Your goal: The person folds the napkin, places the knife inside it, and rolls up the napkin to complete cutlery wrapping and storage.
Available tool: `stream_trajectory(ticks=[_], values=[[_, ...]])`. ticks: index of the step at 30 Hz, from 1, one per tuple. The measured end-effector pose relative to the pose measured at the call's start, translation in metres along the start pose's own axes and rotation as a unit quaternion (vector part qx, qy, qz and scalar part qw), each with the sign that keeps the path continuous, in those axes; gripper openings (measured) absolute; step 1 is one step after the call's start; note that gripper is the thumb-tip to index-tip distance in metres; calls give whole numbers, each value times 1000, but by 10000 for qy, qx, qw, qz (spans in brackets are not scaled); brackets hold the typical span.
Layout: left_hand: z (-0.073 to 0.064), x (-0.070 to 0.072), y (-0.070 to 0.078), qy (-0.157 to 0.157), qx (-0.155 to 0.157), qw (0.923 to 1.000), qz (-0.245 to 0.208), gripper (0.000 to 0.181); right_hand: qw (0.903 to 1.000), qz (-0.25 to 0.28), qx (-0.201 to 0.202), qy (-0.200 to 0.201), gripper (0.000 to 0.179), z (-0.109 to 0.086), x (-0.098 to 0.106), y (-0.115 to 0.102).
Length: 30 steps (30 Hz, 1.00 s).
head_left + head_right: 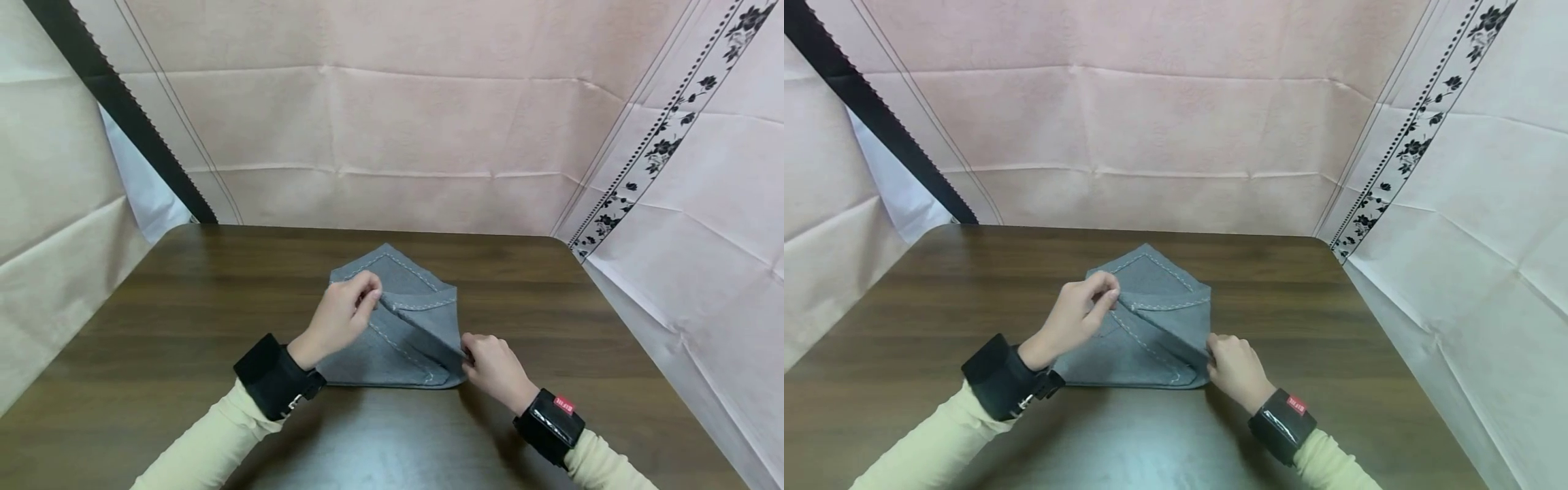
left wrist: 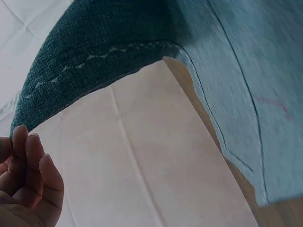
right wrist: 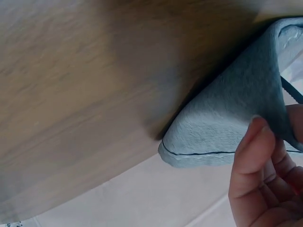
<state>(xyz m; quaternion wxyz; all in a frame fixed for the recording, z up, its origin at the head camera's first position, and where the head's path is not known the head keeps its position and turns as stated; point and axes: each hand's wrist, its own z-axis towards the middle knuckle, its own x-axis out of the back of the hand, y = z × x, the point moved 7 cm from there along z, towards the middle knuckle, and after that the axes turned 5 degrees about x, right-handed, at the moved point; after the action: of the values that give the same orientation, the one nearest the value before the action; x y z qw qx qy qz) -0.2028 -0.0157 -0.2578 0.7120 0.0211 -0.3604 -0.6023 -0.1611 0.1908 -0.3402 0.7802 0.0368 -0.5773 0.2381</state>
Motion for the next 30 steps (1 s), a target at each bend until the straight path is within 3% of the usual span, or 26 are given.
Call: stream_trajectory(ticks=[10, 16, 19, 21, 26, 30], values=[[-21, 32, -22, 57, 342, 9994, 3, 15, 9995, 176, 216, -167, 22, 5, -14, -10], [-39, 45, -39, -198, 697, 9969, 299, 16, 9964, 491, 629, -284, 15, 7, -22, -19], [-53, 46, -51, -584, 964, 9925, 474, 15, 9945, 532, 835, -342, 14, 6, -26, -23], [-65, 42, -61, -1017, 1195, 9860, 565, 13, 9932, 462, 1006, -351, 14, 4, -28, -24], [-95, 25, -79, -2303, 1612, 9573, 675, 7, 9899, 220, 1368, -312, 17, 2, -30, -27], [-109, 14, -83, -2914, 1673, 9394, 676, 16, 9893, 110, 1427, -279, 18, 0, -33, -27]])
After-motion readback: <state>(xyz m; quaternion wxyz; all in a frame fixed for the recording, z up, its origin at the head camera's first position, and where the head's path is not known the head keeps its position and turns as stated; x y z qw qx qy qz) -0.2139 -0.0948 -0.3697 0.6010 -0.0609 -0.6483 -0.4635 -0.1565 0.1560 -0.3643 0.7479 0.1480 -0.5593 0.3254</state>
